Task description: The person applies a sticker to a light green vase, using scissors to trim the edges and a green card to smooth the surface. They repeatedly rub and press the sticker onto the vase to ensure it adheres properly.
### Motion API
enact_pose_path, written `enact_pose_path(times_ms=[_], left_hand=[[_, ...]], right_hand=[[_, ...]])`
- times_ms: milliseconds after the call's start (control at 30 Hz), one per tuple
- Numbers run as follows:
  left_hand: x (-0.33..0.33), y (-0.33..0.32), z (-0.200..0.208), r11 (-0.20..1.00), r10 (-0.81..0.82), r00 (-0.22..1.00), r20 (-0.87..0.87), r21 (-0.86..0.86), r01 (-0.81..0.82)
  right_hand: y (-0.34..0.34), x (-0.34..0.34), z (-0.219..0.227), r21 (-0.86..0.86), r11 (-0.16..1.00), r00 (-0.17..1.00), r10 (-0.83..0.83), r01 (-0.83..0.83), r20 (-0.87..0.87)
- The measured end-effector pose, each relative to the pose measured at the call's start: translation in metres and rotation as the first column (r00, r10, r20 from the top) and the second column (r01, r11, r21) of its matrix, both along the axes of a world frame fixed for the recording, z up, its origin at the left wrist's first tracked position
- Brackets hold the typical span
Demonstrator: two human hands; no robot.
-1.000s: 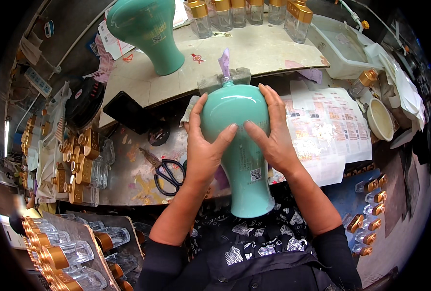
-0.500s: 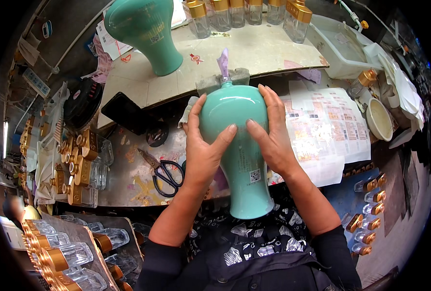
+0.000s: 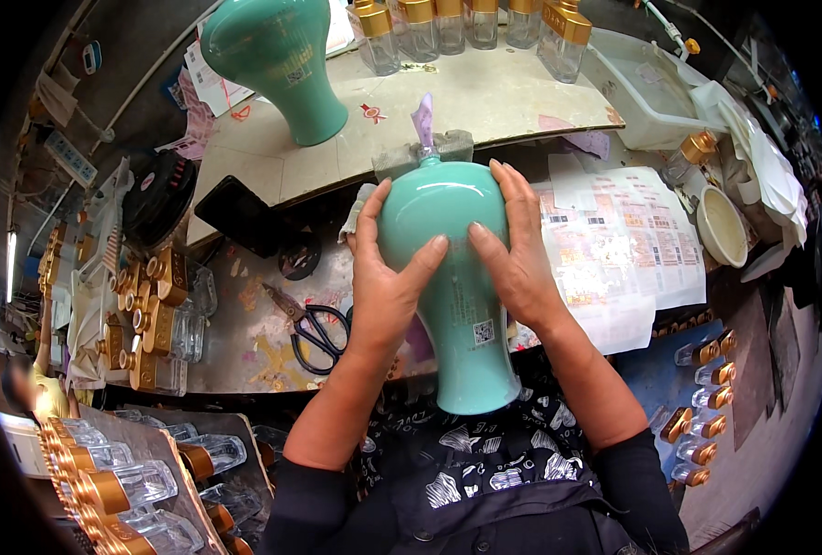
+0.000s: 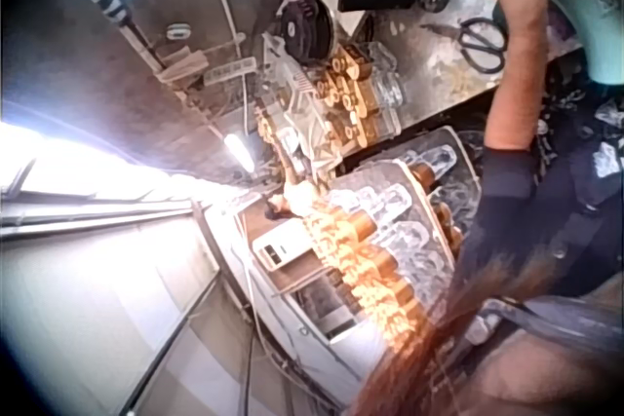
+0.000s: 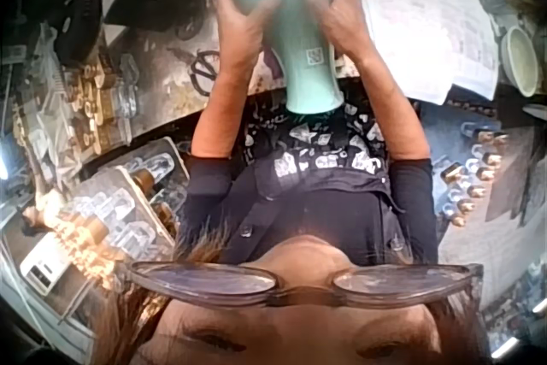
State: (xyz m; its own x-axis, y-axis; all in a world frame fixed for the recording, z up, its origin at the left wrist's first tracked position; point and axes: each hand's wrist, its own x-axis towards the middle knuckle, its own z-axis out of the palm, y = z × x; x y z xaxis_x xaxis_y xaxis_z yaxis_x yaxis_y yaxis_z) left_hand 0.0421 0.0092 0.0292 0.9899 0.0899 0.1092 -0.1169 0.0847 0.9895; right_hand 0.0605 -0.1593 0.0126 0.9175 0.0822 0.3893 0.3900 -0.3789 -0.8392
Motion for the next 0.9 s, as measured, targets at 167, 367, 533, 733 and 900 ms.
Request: enact_pose_path(times_ms=[167,367,533,733,900], left_hand=[[0.002,0.005,-0.005,1.000,-0.006,0.999,0.047,-0.014,0.007],[-0.005,0.027,-0.012,0.982,0.055,0.994,0.092,-0.184,-0.038],[-0.034,0.068,-0.026,0.970,0.152,0.988,0.031,-0.196,-0.143],[-0.048,0.077,-0.033,0.953,0.220,0.975,-0.013,-0.210,-0.218],[-0.051,0.069,-0.035,0.963,0.188,0.982,0.009,-0.196,-0.183]], right_hand=[[-0.004,0.002,-0.001,0.085,0.996,0.999,0.023,-0.020,-0.039],[-0.043,0.005,-0.011,0.314,0.946,0.992,-0.044,0.078,-0.116],[-0.113,-0.005,-0.023,0.235,0.946,0.963,-0.178,0.224,-0.202],[-0.104,-0.029,-0.034,-0.127,0.991,0.920,-0.001,-0.053,-0.392],[-0.077,0.002,-0.069,-0.538,0.837,0.979,-0.017,-0.096,-0.201]])
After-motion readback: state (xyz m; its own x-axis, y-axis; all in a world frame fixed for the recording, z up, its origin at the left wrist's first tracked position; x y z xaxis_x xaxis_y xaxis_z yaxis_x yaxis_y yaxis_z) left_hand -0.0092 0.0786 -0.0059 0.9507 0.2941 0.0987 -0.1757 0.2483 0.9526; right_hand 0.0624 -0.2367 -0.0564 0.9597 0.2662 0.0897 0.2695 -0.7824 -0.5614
